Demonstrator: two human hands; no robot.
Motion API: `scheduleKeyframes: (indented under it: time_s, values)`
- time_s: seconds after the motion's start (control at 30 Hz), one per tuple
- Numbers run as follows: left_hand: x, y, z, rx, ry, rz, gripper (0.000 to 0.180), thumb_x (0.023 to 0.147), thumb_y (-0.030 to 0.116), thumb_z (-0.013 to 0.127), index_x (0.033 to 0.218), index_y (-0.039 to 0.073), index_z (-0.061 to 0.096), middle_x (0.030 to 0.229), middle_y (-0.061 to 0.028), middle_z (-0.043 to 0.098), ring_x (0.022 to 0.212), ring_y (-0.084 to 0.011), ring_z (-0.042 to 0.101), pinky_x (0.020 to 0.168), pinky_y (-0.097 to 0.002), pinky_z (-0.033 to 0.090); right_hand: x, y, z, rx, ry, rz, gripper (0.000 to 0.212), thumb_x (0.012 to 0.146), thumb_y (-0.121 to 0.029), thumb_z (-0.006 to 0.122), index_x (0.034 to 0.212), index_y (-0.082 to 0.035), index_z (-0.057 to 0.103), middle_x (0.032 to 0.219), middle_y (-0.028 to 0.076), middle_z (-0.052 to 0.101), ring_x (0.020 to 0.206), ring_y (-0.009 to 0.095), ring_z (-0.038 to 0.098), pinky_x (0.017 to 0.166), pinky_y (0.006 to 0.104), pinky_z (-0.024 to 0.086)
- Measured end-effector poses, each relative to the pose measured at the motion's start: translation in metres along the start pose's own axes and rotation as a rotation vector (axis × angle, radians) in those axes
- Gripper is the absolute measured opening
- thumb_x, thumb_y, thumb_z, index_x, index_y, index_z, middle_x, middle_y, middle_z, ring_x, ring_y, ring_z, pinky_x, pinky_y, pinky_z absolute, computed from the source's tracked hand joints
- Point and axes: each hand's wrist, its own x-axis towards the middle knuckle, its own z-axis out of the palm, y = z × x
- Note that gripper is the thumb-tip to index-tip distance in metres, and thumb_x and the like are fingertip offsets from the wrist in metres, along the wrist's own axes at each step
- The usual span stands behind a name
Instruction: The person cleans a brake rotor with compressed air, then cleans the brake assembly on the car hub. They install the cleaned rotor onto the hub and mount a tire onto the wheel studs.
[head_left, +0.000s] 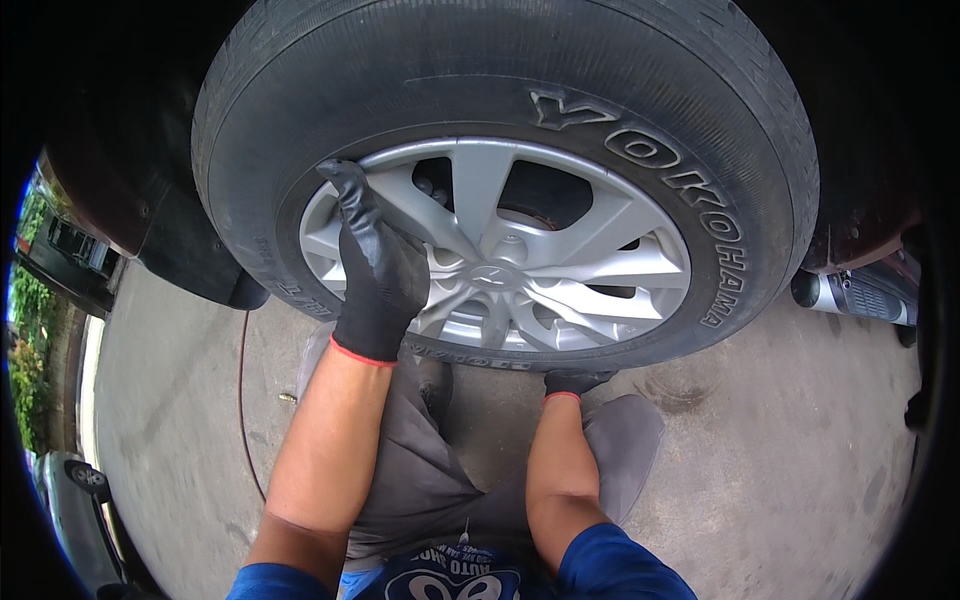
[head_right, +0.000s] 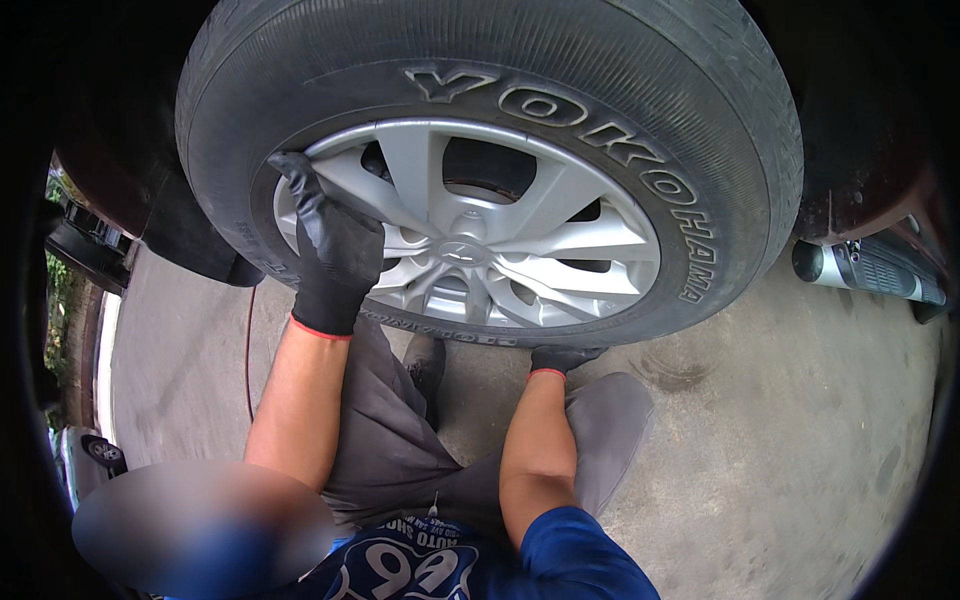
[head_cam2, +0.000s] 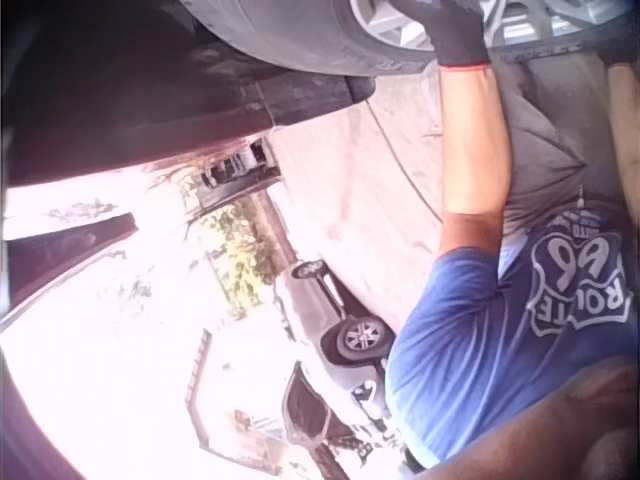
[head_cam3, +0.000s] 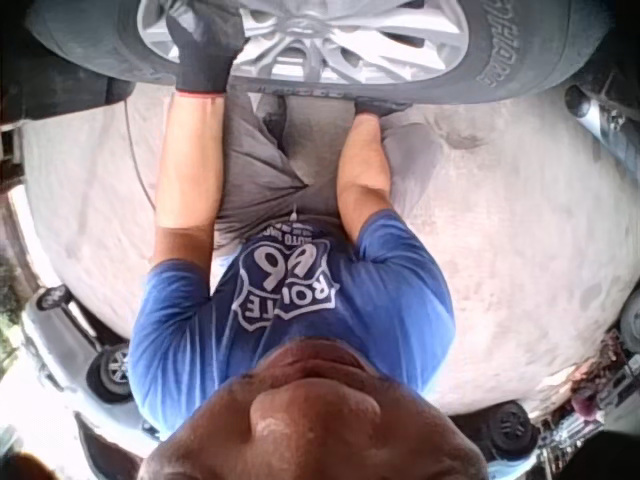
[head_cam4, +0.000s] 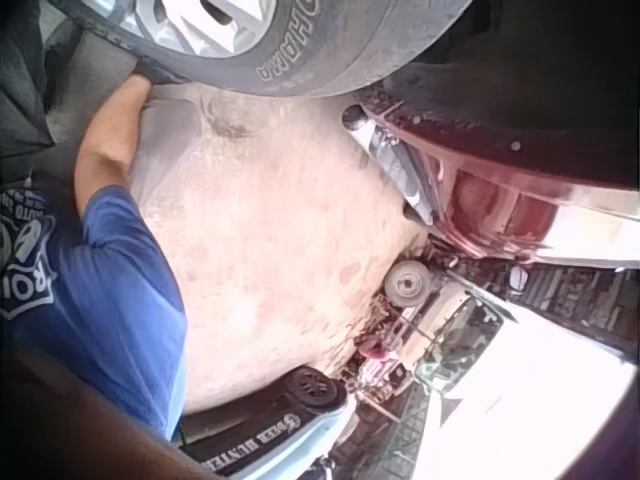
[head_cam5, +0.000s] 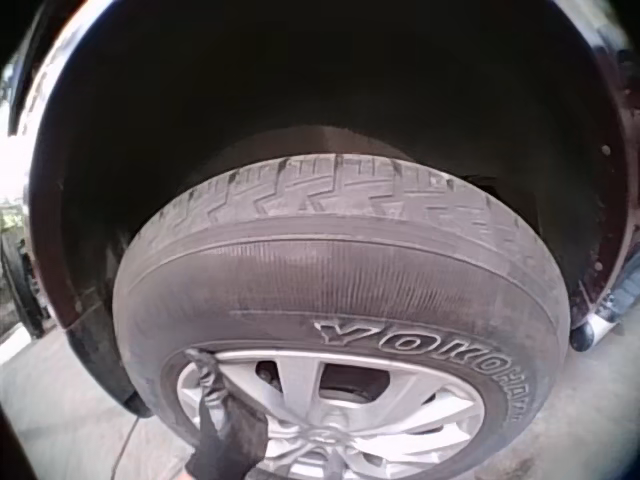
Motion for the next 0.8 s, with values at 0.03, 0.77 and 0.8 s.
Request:
scheduleKeyframes:
  time_s: [0.03, 0.77, 0.8]
  values:
    - [0.001, 0.001, 0.000, -0.039, 0.070, -0.030, 0.100, 0.087, 0.080, 0.062, 0.146, 0.002, 0.043, 0.131, -0.0136, 0.054, 0.124, -0.0242, 0.056, 0.107, -0.0426, 0.048, 0.001, -0.001, 0.003, -0.061, -0.017, -0.031, 0.071, 0.106, -0.060, 0.032, 0.160, -0.014, 0.035, 0.162, 0.013, 0.038, 0.146, 0.034, 0.041, 0.121, 0.0525, 0.038]
    - [-0.007, -0.008, 0.008, 0.062, 0.096, 0.045, 0.100, 0.092, 0.083, 0.047, 0.151, 0.002, 0.040, 0.148, -0.0118, 0.047, 0.137, -0.0217, 0.049, 0.116, -0.0383, 0.040, 0.005, 0.014, -0.003, 0.104, 0.045, 0.074, 0.068, 0.106, -0.057, 0.037, 0.156, -0.012, 0.041, 0.159, 0.013, 0.040, 0.144, 0.034, 0.043, 0.118, 0.0516, 0.040]
    - [-0.008, -0.005, 0.007, 0.113, 0.148, -0.006, 0.103, 0.091, 0.085, 0.048, 0.149, 0.001, 0.041, 0.147, -0.0131, 0.047, 0.134, -0.0217, 0.050, 0.114, -0.0382, 0.041, 0.004, 0.013, -0.003, 0.003, 0.006, 0.024, 0.066, 0.106, -0.056, 0.037, 0.156, -0.012, 0.041, 0.158, 0.011, 0.041, 0.144, 0.033, 0.043, 0.119, 0.0502, 0.039]
